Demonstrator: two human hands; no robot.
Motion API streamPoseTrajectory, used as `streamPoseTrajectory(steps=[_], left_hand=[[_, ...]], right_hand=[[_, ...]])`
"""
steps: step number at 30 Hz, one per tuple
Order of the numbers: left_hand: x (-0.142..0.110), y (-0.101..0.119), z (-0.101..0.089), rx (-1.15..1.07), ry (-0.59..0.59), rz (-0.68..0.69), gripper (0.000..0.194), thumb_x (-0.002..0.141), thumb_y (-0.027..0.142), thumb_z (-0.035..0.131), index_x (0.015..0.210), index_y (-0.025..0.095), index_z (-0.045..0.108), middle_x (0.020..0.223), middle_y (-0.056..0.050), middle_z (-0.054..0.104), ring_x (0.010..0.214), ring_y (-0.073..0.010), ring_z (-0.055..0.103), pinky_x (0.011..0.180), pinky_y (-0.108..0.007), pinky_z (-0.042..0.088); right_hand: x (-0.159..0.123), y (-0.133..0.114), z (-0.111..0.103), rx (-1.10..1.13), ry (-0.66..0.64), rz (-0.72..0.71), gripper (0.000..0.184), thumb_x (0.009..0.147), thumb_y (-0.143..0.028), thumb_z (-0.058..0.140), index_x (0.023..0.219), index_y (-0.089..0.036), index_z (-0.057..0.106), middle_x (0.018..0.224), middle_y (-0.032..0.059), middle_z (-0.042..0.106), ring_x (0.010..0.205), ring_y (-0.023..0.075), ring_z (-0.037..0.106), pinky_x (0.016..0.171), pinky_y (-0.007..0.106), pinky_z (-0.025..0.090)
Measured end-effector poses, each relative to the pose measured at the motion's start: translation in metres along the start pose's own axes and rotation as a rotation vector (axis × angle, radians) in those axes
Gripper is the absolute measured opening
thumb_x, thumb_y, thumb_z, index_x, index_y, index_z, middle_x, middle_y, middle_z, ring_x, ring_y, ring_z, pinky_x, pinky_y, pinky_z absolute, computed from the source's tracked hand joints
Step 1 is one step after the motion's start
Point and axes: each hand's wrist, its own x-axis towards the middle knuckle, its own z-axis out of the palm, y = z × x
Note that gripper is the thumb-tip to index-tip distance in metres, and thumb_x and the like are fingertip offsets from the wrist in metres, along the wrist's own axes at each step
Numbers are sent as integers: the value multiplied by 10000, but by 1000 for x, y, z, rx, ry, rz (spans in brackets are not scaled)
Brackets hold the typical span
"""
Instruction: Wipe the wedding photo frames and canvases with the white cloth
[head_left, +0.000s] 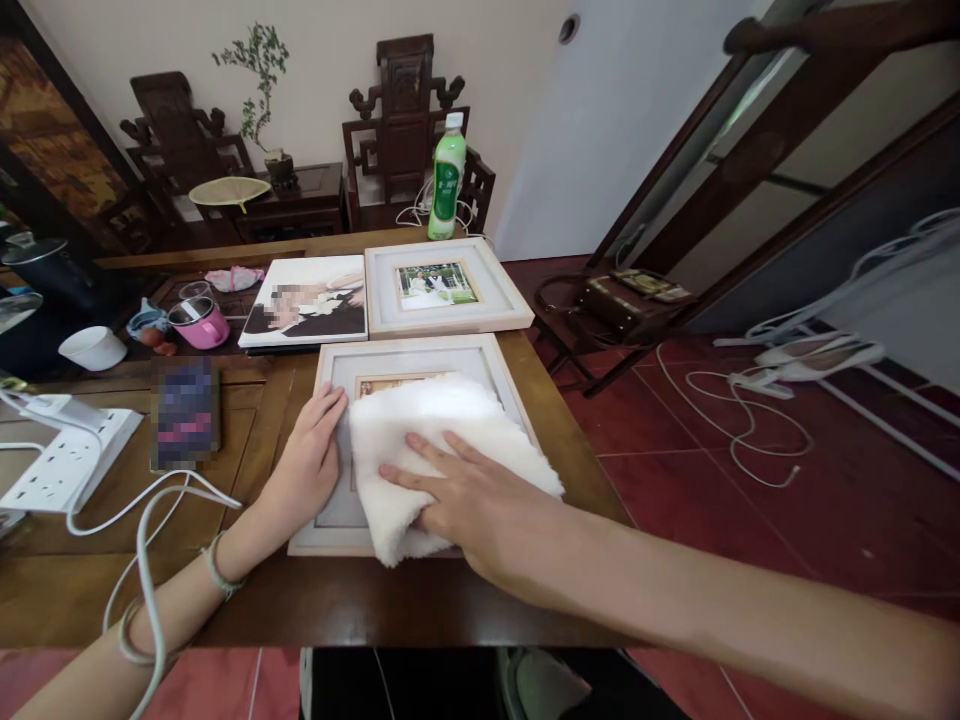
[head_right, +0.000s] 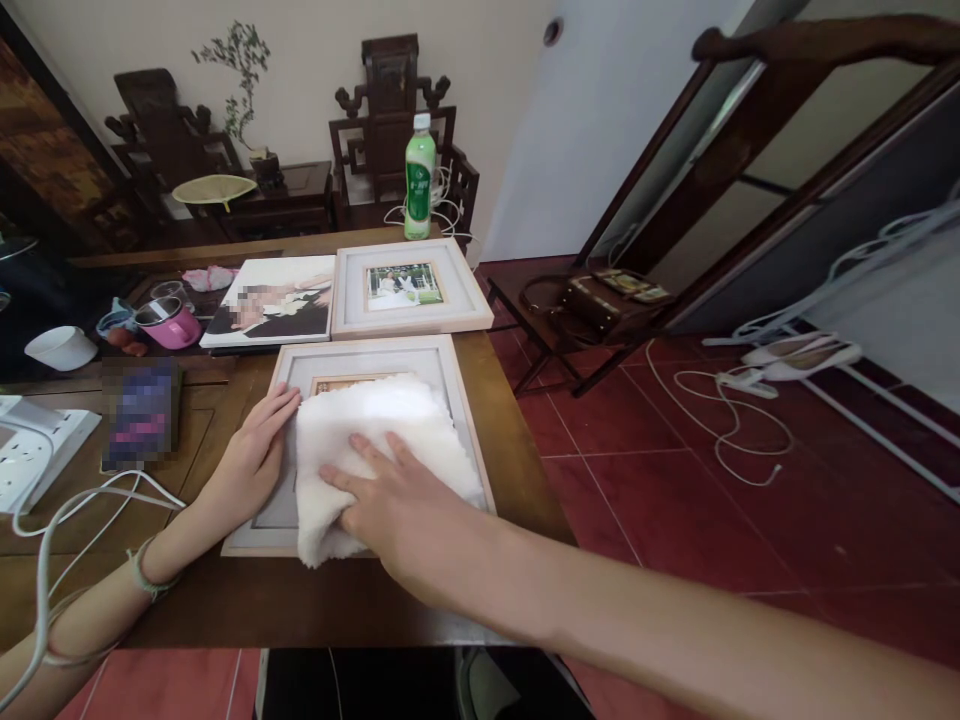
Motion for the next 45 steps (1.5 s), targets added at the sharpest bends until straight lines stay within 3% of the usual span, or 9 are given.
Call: streamPoseTrajectory(steps=[4,9,15,20,26,31,38,42,45], left_hand=[[1,5,-3,-2,2,-2,445,1003,200,319,1423,181,465,1480,-142,482,1460,-249,331,1204,-529,276],[4,19,-11,-46,8,-51,484,1039,329,311,1505,200,327,1592,-134,326,1479,-231,293,1221,-481,241],[4,21,-12,-62,49,-34,532,1040,393,308,1530,188,271,1605,-146,292,1490,-247,260,1217,-470,237],[2,20,-12,-102,45,-78,508,1042,412,283,1499,199,346,1593,-130,327,1481,-248,286,1214,-482,246],[3,18,-9,-61,0,-106,478,1037,361,307,1461,163,402,1538,-144,420,1463,-242,329,1210,-488,268],[2,11,-5,14,-51,-45,446,997,197,331,1419,127,457,1507,-167,454,1480,-254,288,1210,-524,254],[1,7,-5,-2,-28,2,543,888,35,349,1394,157,504,1468,-147,504,1474,-265,301,1201,-541,272],[3,6,-4,18,-2,12,505,897,42,350,1361,124,531,1446,-172,524,1455,-278,342,1185,-553,301],[5,3,-4,28,13,6,448,931,88,365,1339,111,548,1425,-182,544,1435,-287,378,1161,-551,349]], right_hand=[[10,16,-8,-72,13,135,476,756,43,524,1144,-153,715,1580,106,334,1440,458,222,1117,685,258],[55,33,-17,-221,115,323,474,882,-5,429,1271,-166,647,1607,93,258,1432,511,164,1091,764,199],[94,21,-24,-195,159,279,377,959,-124,426,1233,-170,682,1589,115,318,1435,513,166,1098,761,204],[68,-12,-24,-134,2,174,334,898,-129,549,1173,-194,725,1598,100,308,1414,534,209,1098,728,264],[32,-39,-16,29,-150,48,325,872,-207,626,1182,-208,723,1599,96,295,1425,537,135,1101,768,174],[9,-32,-10,33,-127,180,265,877,-147,587,1053,-208,776,1545,101,393,1399,555,218,1047,808,223],[-32,-11,-2,-30,-71,398,216,757,-88,684,877,-220,805,1420,140,550,1298,595,387,944,828,342],[-9,-26,-10,29,-138,203,281,798,-105,643,1016,-216,783,1498,114,471,1334,546,376,983,760,380],[14,-40,-12,20,-64,-17,317,785,-179,685,1095,-194,750,1523,148,436,1373,528,320,1039,759,302]])
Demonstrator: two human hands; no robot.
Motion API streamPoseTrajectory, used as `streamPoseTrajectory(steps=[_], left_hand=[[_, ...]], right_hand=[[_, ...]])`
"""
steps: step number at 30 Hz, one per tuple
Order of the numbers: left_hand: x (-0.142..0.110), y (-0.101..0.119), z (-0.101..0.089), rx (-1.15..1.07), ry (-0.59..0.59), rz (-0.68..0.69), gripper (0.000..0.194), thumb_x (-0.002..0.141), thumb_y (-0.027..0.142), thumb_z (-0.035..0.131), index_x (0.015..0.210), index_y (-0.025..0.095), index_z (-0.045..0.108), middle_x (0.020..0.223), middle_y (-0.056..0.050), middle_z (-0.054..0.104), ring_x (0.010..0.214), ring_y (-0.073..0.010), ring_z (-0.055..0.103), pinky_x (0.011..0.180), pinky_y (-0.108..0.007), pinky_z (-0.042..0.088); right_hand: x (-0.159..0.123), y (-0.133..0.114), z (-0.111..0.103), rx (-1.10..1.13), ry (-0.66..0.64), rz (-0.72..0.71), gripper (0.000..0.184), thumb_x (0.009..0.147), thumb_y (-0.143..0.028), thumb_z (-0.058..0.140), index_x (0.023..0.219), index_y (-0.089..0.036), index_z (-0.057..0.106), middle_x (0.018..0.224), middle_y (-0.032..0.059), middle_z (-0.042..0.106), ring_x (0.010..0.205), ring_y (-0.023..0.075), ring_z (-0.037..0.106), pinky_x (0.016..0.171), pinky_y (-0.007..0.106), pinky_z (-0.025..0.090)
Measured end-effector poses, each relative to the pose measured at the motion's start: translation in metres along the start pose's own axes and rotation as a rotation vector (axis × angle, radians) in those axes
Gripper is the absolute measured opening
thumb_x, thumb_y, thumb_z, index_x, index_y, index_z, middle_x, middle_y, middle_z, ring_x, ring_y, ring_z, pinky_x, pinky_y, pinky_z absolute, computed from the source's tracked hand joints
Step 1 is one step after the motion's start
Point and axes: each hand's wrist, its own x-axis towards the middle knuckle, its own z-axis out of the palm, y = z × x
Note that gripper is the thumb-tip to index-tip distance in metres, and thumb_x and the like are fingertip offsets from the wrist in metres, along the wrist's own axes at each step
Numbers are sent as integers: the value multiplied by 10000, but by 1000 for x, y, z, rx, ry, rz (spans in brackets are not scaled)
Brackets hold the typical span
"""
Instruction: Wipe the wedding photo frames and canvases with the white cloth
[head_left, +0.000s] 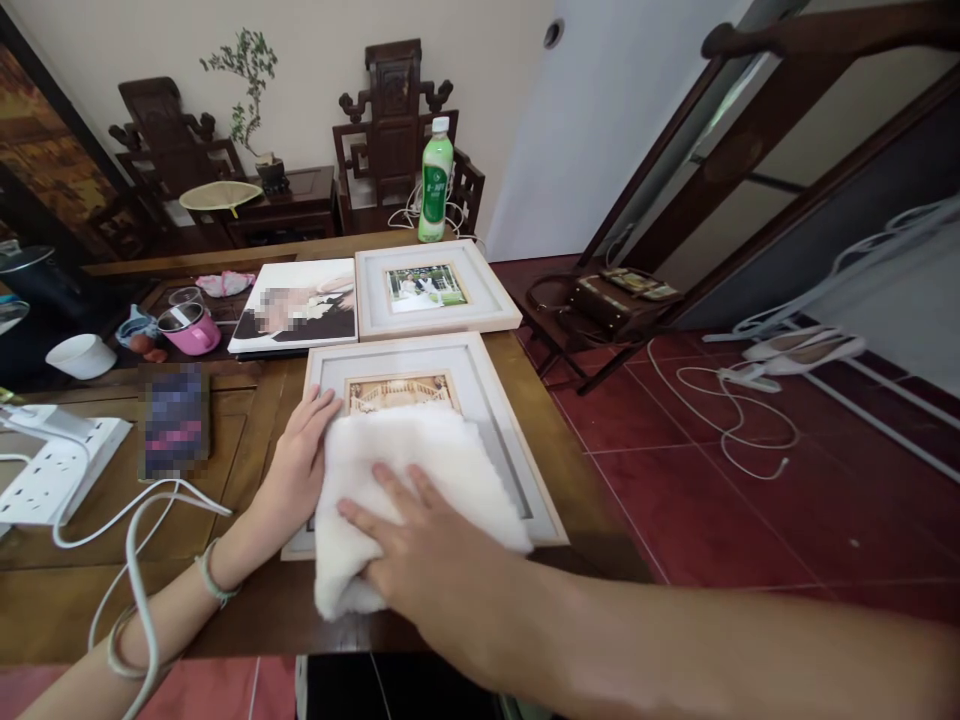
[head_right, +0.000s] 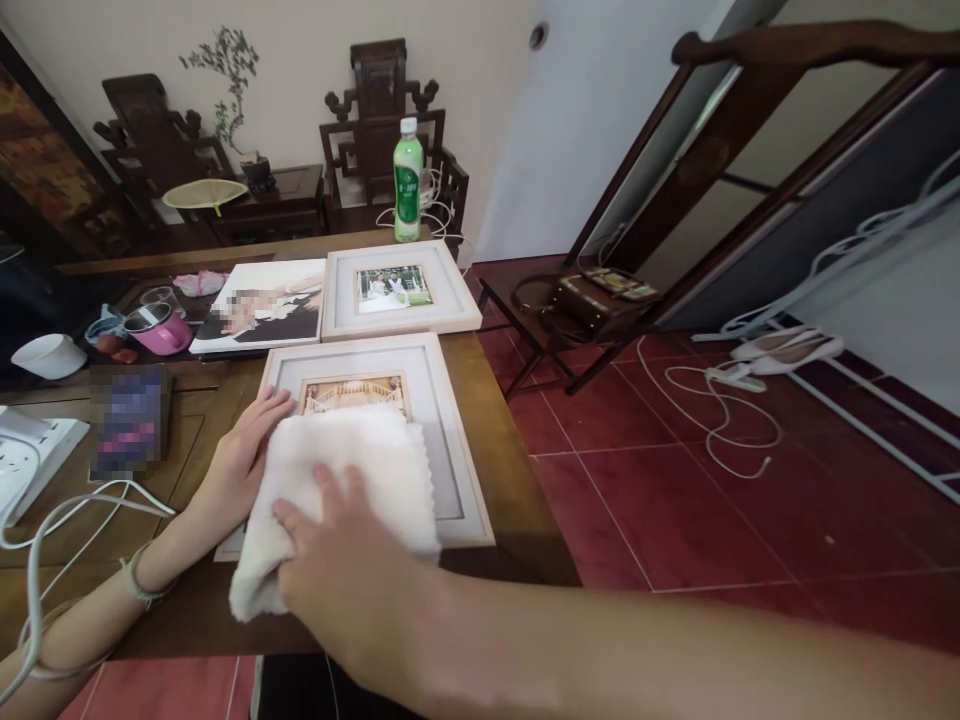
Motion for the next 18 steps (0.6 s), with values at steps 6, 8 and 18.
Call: streamPoseTrajectory(steps=[6,8,18], left_hand=[[0,-4,-2,28,12,19,455,919,69,366,1316,164,568,1404,-135,575,1434,-277,383,1151,-566,364],[-1,-5,-1,36,9,34,486,884,35,363,1308,150,572,1397,-138,580,1444,-282,364,1155,-578,350],[-3,-7,-1,51,-88,37,517,884,52,359,1370,73,532,1466,-185,502,1483,-308,262,1188,-565,292]], right_hand=[[8,-4,7,-16,52,-8,253,887,-214,600,1083,-166,752,1493,196,460,1356,491,381,1041,750,305],[-1,3,9,-2,22,21,231,876,-208,615,1049,-187,766,1486,182,474,1352,488,389,1025,753,321],[-88,61,24,78,61,156,303,636,-37,568,810,-204,751,1386,104,598,1351,430,429,1077,667,324]])
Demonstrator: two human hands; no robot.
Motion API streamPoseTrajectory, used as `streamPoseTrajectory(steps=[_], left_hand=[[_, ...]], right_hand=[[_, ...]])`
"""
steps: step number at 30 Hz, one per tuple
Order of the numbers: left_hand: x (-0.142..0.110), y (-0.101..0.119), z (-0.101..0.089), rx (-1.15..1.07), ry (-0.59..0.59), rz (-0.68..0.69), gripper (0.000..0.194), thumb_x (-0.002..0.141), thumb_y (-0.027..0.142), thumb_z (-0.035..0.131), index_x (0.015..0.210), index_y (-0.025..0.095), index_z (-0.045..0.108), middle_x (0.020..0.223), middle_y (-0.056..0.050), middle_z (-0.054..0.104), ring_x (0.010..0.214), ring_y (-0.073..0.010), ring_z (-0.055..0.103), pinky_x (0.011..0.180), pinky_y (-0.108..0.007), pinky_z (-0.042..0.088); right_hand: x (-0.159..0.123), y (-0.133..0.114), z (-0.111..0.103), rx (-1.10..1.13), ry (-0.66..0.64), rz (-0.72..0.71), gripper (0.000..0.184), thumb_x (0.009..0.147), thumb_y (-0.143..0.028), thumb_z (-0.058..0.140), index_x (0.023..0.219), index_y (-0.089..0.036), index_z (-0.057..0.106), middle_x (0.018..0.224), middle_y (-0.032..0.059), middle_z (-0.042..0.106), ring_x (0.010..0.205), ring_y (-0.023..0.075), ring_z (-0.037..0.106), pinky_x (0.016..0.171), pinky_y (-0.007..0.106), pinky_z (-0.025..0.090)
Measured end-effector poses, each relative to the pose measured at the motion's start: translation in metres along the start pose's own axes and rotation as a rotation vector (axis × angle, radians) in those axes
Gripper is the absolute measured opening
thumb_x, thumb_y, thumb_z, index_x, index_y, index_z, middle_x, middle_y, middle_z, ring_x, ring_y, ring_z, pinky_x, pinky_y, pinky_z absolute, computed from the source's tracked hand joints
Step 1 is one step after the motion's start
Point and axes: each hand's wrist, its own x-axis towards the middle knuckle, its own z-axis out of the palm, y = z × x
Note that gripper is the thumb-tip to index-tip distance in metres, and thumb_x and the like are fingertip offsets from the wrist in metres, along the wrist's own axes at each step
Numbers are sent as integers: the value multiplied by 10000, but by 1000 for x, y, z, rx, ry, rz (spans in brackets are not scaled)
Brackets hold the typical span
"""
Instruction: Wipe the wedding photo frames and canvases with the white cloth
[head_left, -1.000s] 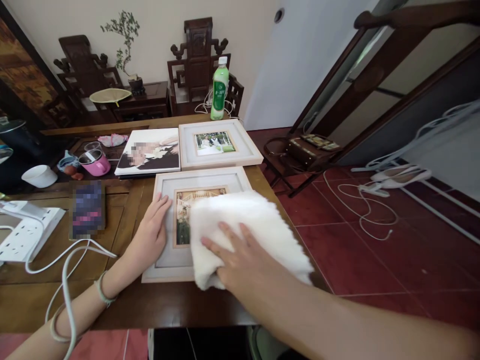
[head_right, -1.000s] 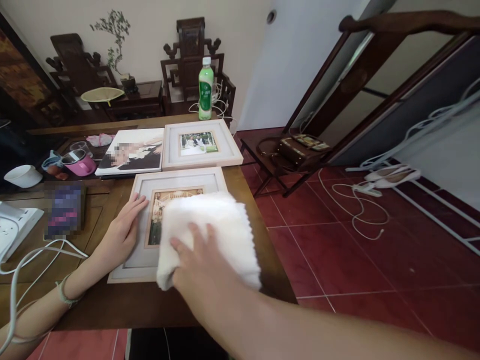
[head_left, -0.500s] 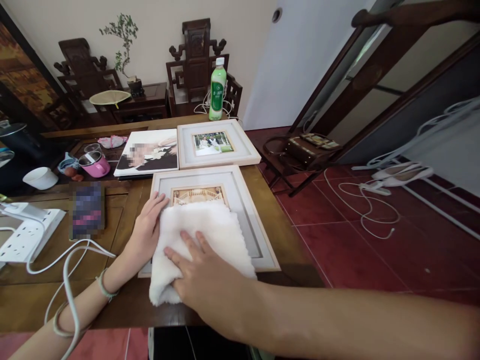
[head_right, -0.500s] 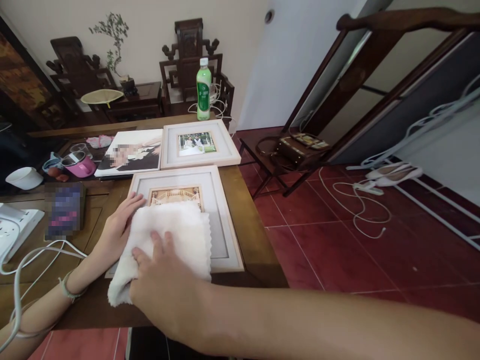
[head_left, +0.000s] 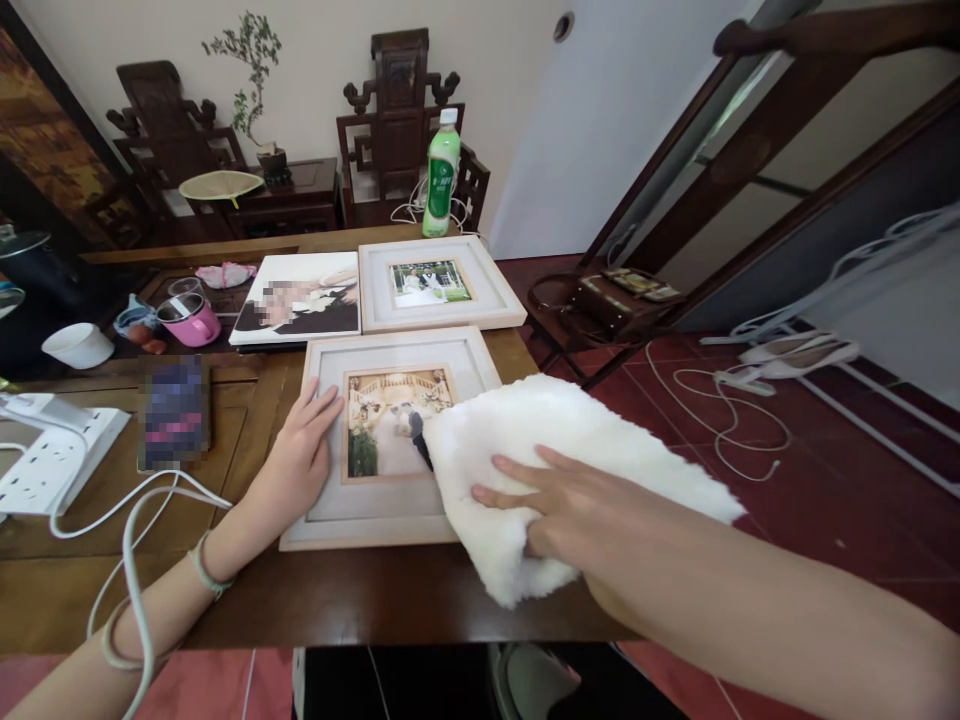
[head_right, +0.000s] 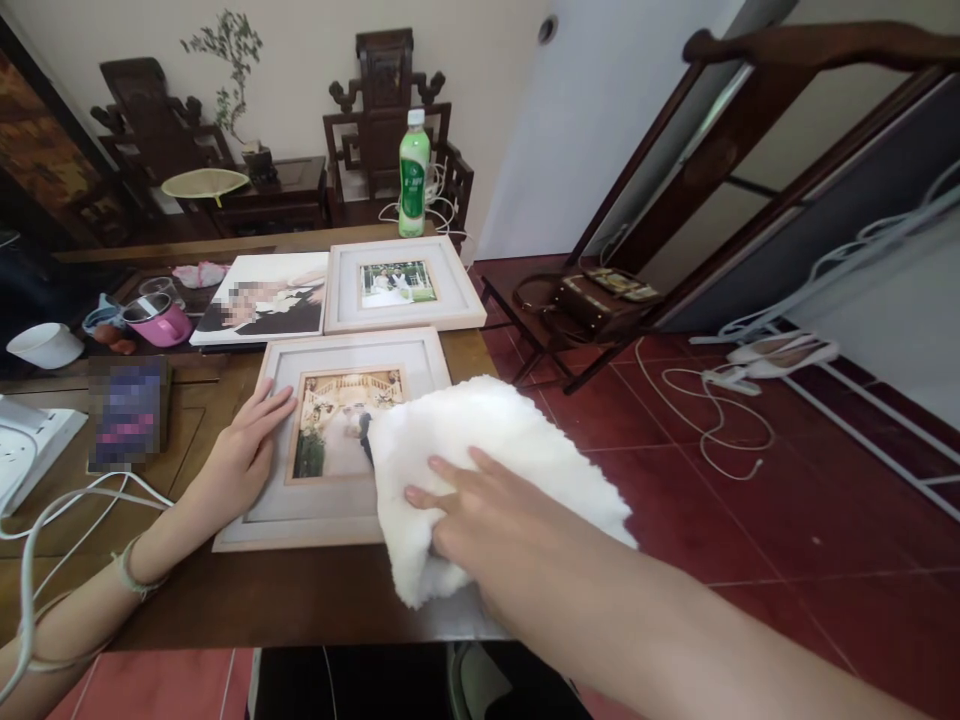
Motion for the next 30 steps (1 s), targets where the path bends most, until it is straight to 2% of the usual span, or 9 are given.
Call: streamPoseTrajectory(steps=[3,5,9,11,14,20,23,26,30], left_hand=[[1,4,0,25,-14,-19,525,885,55,346,1383,40,513,1486,-198,474,1489,-313,242,1193,-566,277],[1,7,-1,36,-32,-31,532,888,57,341,1396,39,499,1500,-194,458,1493,-312,230,1197,-568,266],[3,11,-3,20,-53,-42,519,920,80,350,1421,82,484,1520,-169,440,1500,-307,211,1202,-571,250],[3,11,-3,12,-44,-45,503,939,98,358,1427,103,483,1522,-165,437,1500,-311,212,1197,-585,256],[2,7,-1,-4,-18,-27,520,935,85,368,1437,159,478,1521,-141,444,1497,-311,224,1185,-608,272],[-2,-1,0,-28,-14,35,640,847,-9,354,1451,176,459,1532,-132,429,1501,-303,214,1191,-611,244],[-3,-2,0,-36,-17,33,653,840,-11,363,1456,184,454,1533,-129,428,1499,-304,217,1190,-610,238],[-3,-1,-1,-43,-31,27,665,830,-13,370,1461,181,451,1543,-138,410,1502,-315,201,1191,-618,218],[-2,-2,-1,-35,-46,41,667,828,-15,369,1463,175,447,1552,-151,389,1507,-331,171,1185,-636,206]], right_hand=[[1,-7,-11,-14,0,-11,408,642,24,497,876,-197,748,1401,98,586,1341,374,460,1087,608,348],[14,-19,-14,-11,-6,-28,378,664,8,529,910,-170,753,1427,137,555,1335,407,456,1077,621,355],[51,-41,-8,26,-76,-120,312,745,-90,586,995,-152,763,1526,152,422,1404,502,287,1072,742,255],[65,-48,-4,32,-90,-186,316,762,-131,608,1043,-147,753,1566,140,351,1431,506,204,1090,756,193],[73,-51,-2,35,-82,-223,329,768,-161,640,1080,-136,739,1563,159,351,1437,499,188,1092,757,184],[52,-38,-3,29,-45,-110,179,846,-149,602,876,-182,775,1480,136,493,1383,463,361,1057,727,300],[30,-26,-4,10,-14,-26,197,775,-84,614,822,-201,765,1401,124,579,1327,453,451,1040,689,359],[11,-16,-8,3,3,43,298,663,-10,592,819,-212,746,1353,102,623,1316,436,474,1059,644,375],[6,-8,-25,8,6,78,409,581,72,465,748,-213,706,1341,56,634,1329,366,485,1071,582,407]])
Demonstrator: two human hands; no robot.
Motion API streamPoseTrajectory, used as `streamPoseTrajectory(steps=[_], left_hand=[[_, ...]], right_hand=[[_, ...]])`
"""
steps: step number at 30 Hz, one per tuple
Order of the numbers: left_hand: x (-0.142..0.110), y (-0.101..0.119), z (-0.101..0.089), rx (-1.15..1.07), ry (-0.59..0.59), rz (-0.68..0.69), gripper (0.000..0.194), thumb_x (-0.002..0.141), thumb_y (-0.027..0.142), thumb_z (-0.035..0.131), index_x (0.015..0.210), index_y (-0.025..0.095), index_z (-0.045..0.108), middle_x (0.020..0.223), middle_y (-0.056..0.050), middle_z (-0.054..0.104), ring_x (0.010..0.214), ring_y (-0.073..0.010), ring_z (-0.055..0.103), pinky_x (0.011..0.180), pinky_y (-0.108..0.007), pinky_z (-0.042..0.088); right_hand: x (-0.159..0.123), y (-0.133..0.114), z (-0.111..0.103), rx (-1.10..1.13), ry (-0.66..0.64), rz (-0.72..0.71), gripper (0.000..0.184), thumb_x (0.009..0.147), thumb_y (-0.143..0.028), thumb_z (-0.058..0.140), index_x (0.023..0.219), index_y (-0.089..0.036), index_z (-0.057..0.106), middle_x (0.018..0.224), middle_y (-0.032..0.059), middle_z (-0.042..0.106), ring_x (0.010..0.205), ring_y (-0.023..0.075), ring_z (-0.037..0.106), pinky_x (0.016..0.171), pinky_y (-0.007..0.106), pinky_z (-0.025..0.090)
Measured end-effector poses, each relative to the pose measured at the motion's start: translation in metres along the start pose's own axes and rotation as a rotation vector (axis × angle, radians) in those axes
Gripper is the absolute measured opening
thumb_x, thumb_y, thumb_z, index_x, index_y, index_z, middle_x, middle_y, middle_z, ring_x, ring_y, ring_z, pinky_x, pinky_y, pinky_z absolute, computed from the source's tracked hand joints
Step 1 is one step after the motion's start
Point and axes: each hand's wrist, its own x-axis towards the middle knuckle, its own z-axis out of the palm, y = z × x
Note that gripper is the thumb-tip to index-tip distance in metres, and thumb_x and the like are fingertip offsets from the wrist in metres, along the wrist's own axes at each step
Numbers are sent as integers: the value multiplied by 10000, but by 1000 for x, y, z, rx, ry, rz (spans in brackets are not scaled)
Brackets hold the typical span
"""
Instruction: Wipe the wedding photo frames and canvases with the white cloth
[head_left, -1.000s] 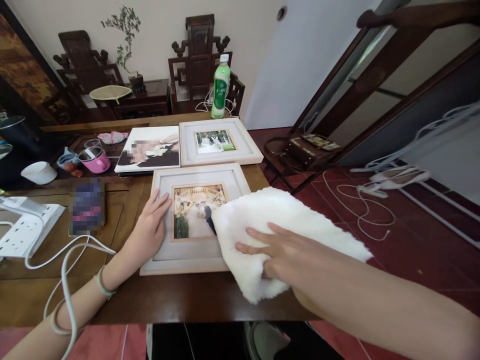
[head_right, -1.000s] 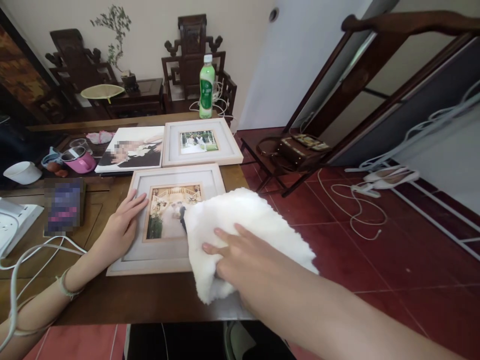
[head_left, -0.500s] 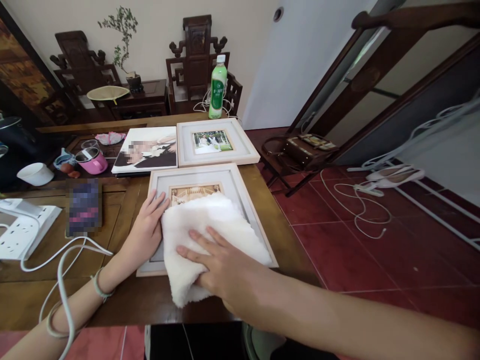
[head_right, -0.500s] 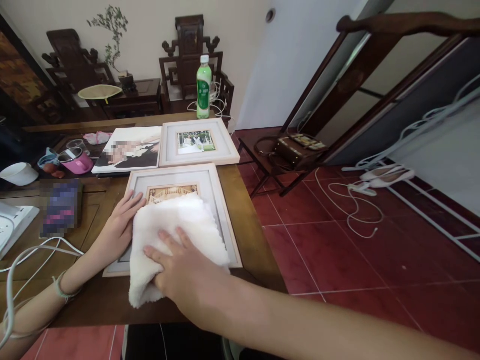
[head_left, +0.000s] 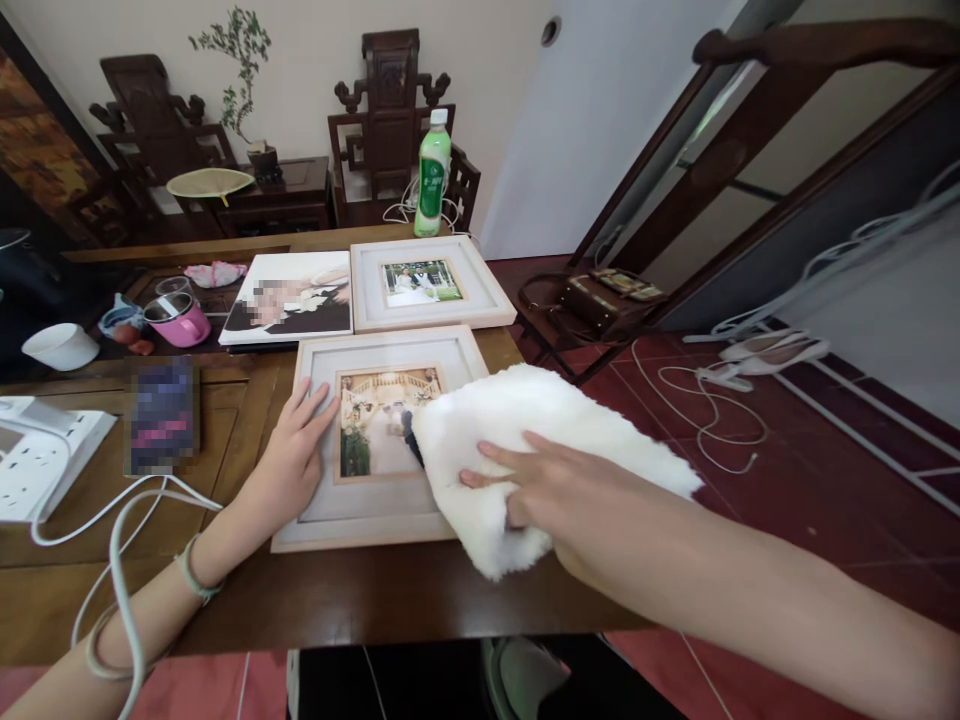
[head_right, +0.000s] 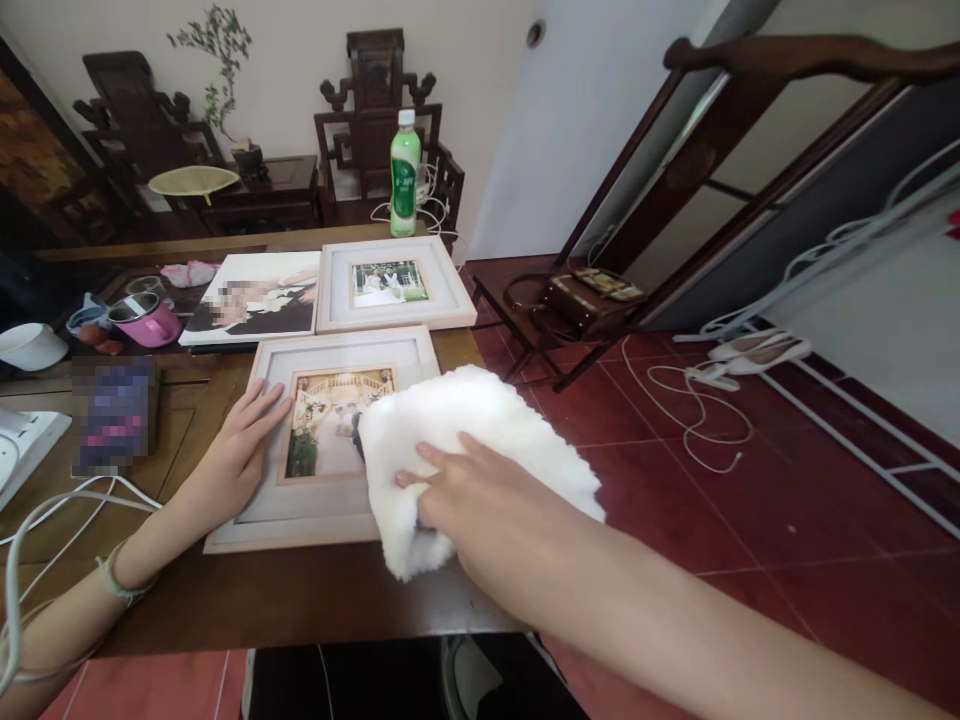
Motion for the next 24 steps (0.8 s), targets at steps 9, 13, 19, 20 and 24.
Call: streamPoseTrajectory(steps=[9,13,19,20,24], left_hand=[[-1,-2,1,15,30,11,635,847,-15,348,1447,163,458,1527,-164,419,1504,-313,198,1186,-615,234],[-2,-3,2,18,54,-1,622,858,-4,351,1441,183,464,1530,-151,415,1495,-301,234,1189,-597,252],[-1,-2,4,25,75,-21,580,885,27,357,1435,173,468,1523,-160,419,1484,-301,267,1192,-581,263],[0,-2,4,23,78,-20,569,889,31,354,1430,165,474,1519,-165,423,1483,-300,271,1194,-575,265],[-1,-1,4,21,86,-15,546,902,44,353,1419,161,484,1506,-163,438,1478,-293,286,1193,-560,282]], right_hand=[[53,47,-16,-194,150,63,494,607,145,396,821,-161,720,1399,108,582,1396,328,401,1107,589,358],[57,41,-27,-245,76,66,503,615,157,402,860,-139,727,1425,142,551,1404,366,377,1050,628,389],[22,-7,9,-113,-120,65,347,654,0,609,887,-199,771,1422,161,548,1341,504,404,929,758,410],[15,-12,25,-101,-100,125,265,697,-48,618,817,-223,777,1404,143,569,1315,519,427,905,774,415],[-4,-17,69,15,-63,58,177,735,-142,656,680,-276,758,1355,59,624,1261,475,506,928,682,480]])
